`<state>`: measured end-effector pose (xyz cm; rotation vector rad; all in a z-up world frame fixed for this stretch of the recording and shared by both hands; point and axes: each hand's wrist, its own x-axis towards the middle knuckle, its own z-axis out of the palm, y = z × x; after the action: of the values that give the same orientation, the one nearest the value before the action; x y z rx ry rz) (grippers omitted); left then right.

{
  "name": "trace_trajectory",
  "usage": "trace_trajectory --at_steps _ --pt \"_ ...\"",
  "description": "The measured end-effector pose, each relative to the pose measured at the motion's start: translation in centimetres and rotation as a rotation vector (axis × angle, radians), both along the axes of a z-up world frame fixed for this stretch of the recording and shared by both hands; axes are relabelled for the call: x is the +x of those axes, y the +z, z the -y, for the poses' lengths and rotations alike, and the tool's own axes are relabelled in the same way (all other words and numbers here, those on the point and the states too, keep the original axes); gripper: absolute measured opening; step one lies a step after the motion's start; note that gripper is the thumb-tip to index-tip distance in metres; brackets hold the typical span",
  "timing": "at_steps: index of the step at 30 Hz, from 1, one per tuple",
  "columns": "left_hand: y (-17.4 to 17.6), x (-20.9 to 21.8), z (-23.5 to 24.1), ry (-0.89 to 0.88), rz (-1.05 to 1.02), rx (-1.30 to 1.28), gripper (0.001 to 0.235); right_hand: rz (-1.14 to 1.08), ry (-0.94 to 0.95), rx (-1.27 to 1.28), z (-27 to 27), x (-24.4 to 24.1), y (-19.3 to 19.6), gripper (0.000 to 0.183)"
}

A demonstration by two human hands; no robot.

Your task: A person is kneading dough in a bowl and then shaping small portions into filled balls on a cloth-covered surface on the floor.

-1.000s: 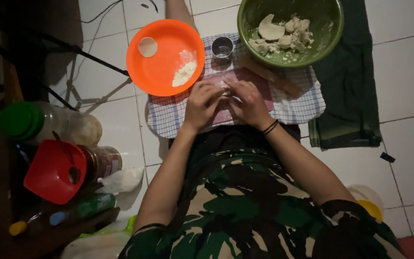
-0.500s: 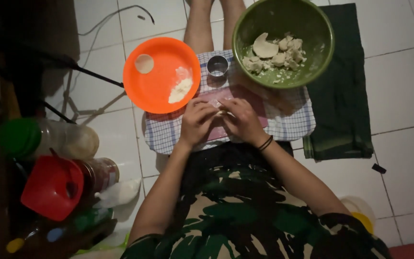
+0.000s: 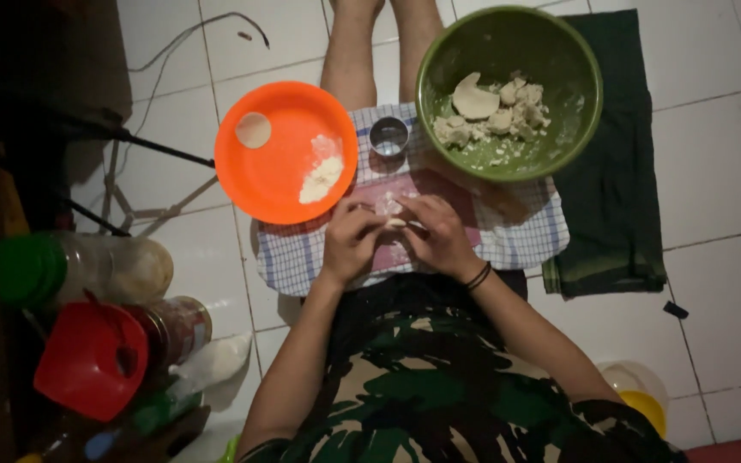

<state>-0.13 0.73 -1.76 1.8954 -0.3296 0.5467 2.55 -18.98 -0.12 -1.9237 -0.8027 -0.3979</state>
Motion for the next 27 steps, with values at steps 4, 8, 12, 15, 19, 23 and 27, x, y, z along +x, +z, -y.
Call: trace_trajectory --at_steps 4,8,12,15,19,23,27 --pt "1.6 0.1 0.4 -0.03 0.024 -0.002 0.013 -0.005 -0.013 -0.017 0.1 -0.2 0.3 0.056" --pt "2.2 0.0 0.8 -0.025 0.053 -0.007 0.014 -0.034 -0.049 -0.014 0.1 -0.5 0.0 0.057" --pt "2.2 0.2 0.6 0.013 0.029 -0.048 0.012 -0.024 -0.086 -0.003 -0.3 -0.3 0.1 0.052" --pt "3.2 0.3 0.5 0.04 -0.007 -0.108 0.01 -0.098 -0.051 0.032 -0.7 -0.5 2.3 0.056" --pt "3.6 0.5 1.3 0.036 -0.003 -0.132 0.01 -0.18 -0.098 0.083 -0.3 -0.6 1.6 0.057" --pt "4.9 0.4 2.2 0.01 -0.058 -0.188 0.013 -0.367 -0.175 0.178 0.0 -0.9 1.5 0.044" --pt "3.4 0.5 2.1 -0.012 -0.085 -0.216 0.035 -0.384 -0.23 0.184 0.9 -0.6 -0.1 0.029"
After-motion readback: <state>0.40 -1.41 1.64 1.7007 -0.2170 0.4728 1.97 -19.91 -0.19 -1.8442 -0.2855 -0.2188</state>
